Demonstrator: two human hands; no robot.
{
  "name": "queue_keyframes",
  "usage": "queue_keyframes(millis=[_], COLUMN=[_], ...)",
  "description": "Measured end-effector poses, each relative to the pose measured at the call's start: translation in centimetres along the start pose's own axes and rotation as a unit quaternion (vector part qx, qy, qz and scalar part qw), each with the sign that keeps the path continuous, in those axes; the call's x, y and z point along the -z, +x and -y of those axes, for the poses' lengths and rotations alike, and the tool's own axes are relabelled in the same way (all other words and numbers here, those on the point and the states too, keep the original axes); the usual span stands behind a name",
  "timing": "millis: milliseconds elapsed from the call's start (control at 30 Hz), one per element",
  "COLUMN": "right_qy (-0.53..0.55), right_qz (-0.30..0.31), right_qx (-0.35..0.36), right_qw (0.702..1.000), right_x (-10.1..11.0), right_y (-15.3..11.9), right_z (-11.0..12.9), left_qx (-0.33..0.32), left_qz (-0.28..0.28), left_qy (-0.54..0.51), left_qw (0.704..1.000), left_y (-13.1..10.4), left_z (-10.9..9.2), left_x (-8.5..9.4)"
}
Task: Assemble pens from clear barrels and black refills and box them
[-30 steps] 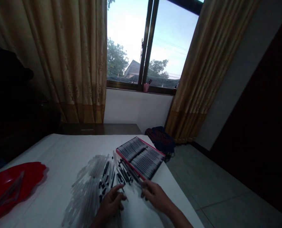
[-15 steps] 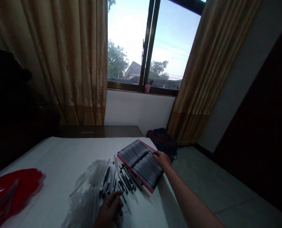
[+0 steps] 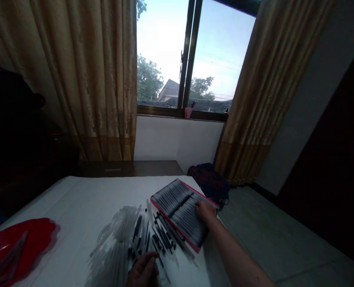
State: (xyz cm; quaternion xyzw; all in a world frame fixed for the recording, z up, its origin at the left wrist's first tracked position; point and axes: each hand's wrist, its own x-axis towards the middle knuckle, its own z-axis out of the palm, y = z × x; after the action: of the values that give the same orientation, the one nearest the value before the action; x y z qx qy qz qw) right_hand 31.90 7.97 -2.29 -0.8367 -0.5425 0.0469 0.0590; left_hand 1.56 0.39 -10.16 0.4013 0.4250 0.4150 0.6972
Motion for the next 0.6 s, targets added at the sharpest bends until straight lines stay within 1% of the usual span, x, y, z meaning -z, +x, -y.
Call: queue_keyframes(millis=[233, 400, 500, 600], right_qy=[-0.026, -0.028, -0.024, -0.019], right_qz=[-0.008, -0.011, -0.015, -0.017], right_qx=[0.032, 0.05, 0.06, 0.07], right_qw=[0.999, 0.998, 0.998, 0.997], right_x=[0.1, -0.2, -0.5, -1.0], right_y=[-1.6, -2.9, -3.0, -2.8], right_z=[-0.1, -0.3, -0.3, -0.1], left_qx=[-0.032, -0.039, -0.045, -0.062], left_qz=[-0.021, -0.013, -0.011, -0.017], left_qy=[0.018, 0.033, 0.043, 0.069], left_qw=[0.999, 0.999, 0.998, 0.996], left_y=[-0.1, -0.5, -0.7, -0.6], left_z=[-0.4, -1.3, -1.4, -1.1], left_x=[-1.0, -1.6, -1.9, -2.0])
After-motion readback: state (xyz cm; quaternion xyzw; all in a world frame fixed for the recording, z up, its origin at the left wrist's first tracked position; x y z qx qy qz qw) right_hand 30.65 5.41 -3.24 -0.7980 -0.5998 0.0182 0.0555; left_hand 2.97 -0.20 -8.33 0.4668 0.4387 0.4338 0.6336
